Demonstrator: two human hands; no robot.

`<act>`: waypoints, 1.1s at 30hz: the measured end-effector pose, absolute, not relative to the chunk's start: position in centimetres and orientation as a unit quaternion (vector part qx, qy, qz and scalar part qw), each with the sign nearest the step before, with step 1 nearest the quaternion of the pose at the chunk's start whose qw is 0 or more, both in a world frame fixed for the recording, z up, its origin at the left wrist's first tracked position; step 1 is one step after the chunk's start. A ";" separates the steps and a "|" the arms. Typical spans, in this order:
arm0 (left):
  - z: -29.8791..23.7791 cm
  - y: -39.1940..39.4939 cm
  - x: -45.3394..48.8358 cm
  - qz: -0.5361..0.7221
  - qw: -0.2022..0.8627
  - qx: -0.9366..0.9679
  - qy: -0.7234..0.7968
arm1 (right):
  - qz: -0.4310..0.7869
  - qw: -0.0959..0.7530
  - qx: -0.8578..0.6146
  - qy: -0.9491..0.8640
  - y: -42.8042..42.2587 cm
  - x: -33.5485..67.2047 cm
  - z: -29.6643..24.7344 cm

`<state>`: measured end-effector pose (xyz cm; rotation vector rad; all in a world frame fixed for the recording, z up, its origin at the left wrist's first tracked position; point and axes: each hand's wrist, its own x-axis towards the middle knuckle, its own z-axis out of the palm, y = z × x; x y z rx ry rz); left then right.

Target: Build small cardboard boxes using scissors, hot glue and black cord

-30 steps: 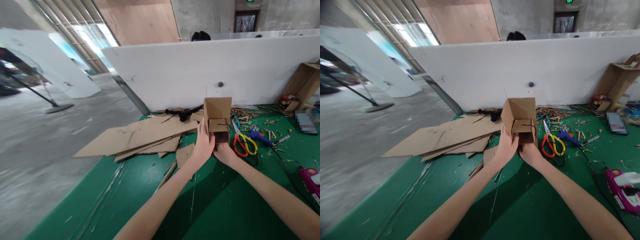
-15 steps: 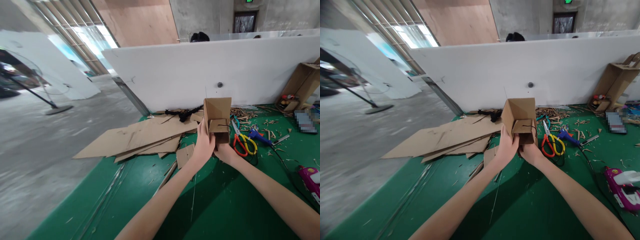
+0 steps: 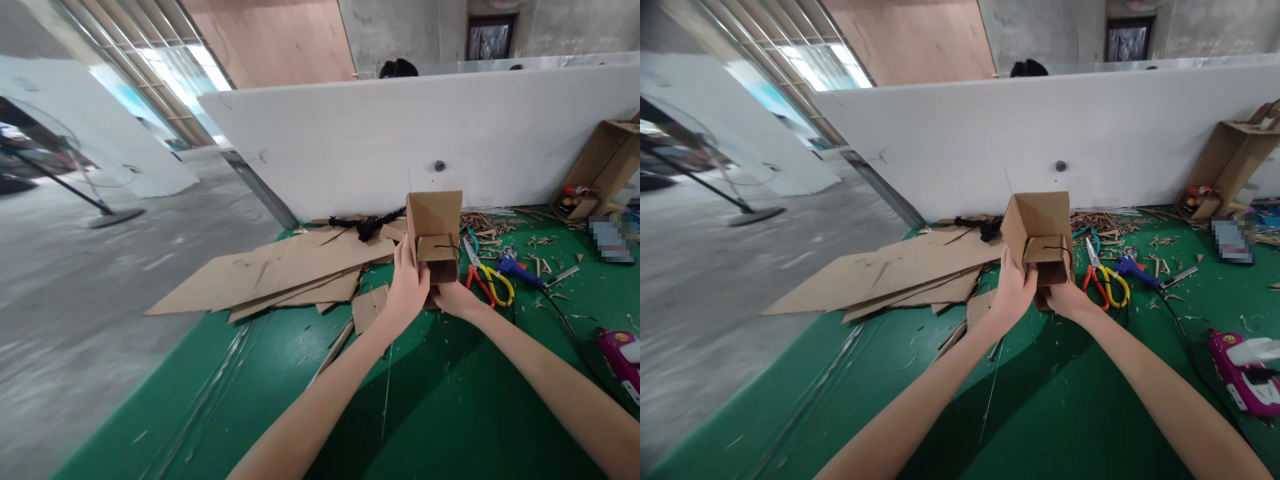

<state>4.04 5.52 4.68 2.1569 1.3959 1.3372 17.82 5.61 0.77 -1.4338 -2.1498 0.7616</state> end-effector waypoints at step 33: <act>4.9 5.6 4.1 0.459 0.110 0.754 0.457 | 0.371 0.248 -0.524 -0.725 5.7 18.0 0.4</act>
